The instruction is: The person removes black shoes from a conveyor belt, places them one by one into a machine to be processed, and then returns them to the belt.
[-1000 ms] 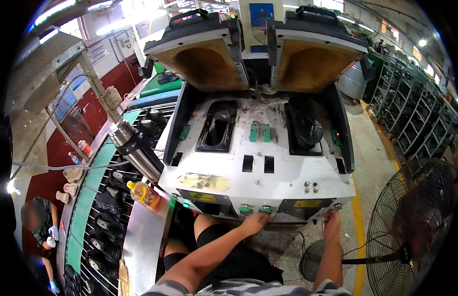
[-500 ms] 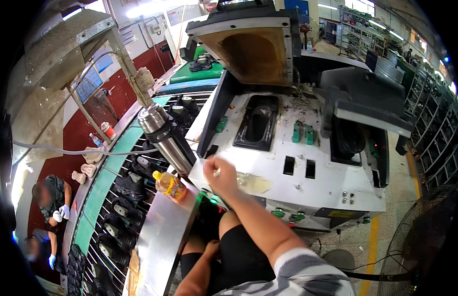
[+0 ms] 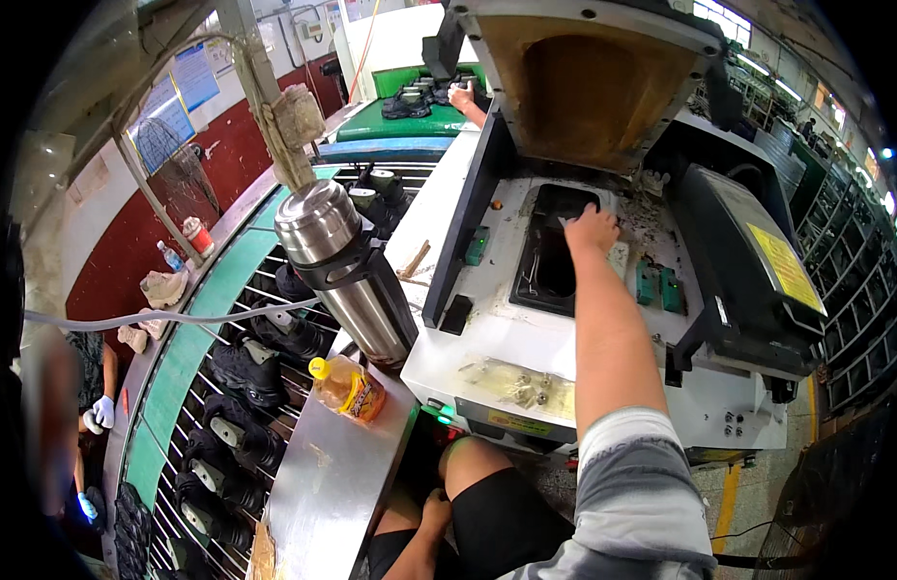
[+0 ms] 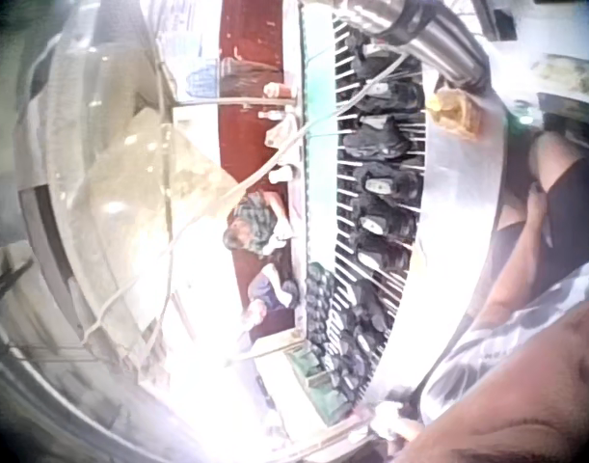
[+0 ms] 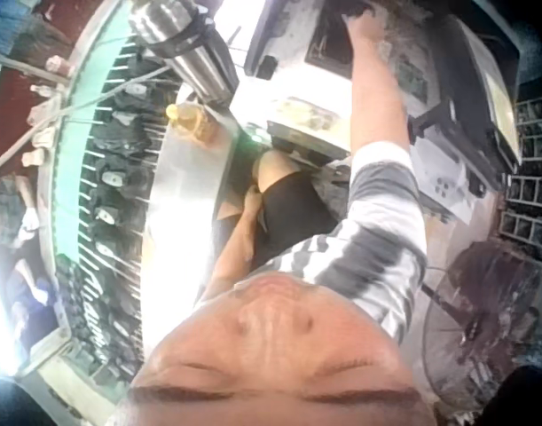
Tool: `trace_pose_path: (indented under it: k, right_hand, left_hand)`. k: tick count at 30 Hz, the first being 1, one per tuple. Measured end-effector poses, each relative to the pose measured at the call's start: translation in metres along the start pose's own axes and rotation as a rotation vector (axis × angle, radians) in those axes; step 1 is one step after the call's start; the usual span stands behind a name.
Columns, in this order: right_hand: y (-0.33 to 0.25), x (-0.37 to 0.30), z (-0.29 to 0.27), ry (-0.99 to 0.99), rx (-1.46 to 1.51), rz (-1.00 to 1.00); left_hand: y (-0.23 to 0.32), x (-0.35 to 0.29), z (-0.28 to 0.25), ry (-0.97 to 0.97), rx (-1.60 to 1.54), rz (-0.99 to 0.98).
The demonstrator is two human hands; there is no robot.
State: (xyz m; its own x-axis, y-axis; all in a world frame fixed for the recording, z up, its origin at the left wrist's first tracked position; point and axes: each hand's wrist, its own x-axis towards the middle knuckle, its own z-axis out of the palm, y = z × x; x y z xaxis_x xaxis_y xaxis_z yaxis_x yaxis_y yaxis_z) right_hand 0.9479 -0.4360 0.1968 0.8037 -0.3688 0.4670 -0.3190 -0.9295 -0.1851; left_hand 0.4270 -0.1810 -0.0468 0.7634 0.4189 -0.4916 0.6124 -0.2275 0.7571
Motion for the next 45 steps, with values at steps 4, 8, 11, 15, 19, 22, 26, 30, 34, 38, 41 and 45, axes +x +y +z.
trace_pose_path:
  k: [4,8,11,15,19,22,26,30,34,38,41,45]
  right_hand:
    - [0.007,0.012,-0.003,-0.144,0.132,0.070]
    - [0.009,0.020,0.000,-0.255,0.194,0.098]
    - [0.003,0.015,0.004,-0.226,0.187,0.054]
    - [0.011,0.004,0.003,-0.184,0.168,0.025]
    - [0.015,-0.011,-0.007,-0.221,0.129,-0.043]
    - [0.016,-0.033,-0.021,-0.279,0.138,-0.030]
    - [0.030,-0.088,-0.060,-0.262,0.289,-0.242]
    - [0.066,-0.180,-0.137,-0.124,0.627,-0.675]
    - [0.094,-0.272,-0.228,-0.259,1.021,-0.806]
    - [0.120,-0.338,-0.210,-0.498,1.108,-0.707]
    - [0.116,-0.392,-0.168,-0.759,1.069,-0.457]
    - [0.108,-0.445,-0.130,-0.894,1.103,-0.486]
  left_hand:
    - [0.074,-0.021,-0.010,0.218,-0.105,0.395]
    - [0.133,-0.036,-0.008,0.177,0.265,0.905]
    - [0.145,-0.030,-0.003,-0.051,0.322,1.138]
    - [0.159,-0.030,0.021,-0.085,0.531,1.108]
    - [0.172,-0.034,0.029,-0.080,0.668,1.026]
    - [0.155,-0.032,0.036,-0.025,0.643,1.158]
    - [0.137,-0.034,0.026,0.039,0.582,1.170]
    - [0.141,-0.062,0.015,0.183,0.668,1.096]
    - [0.139,-0.069,0.020,0.211,0.695,1.052]
    - [0.152,-0.084,0.030,-0.039,0.797,0.869]
    - [0.122,-0.071,0.038,-0.046,0.684,0.787]
    - [0.096,-0.107,0.016,0.101,0.276,0.639]
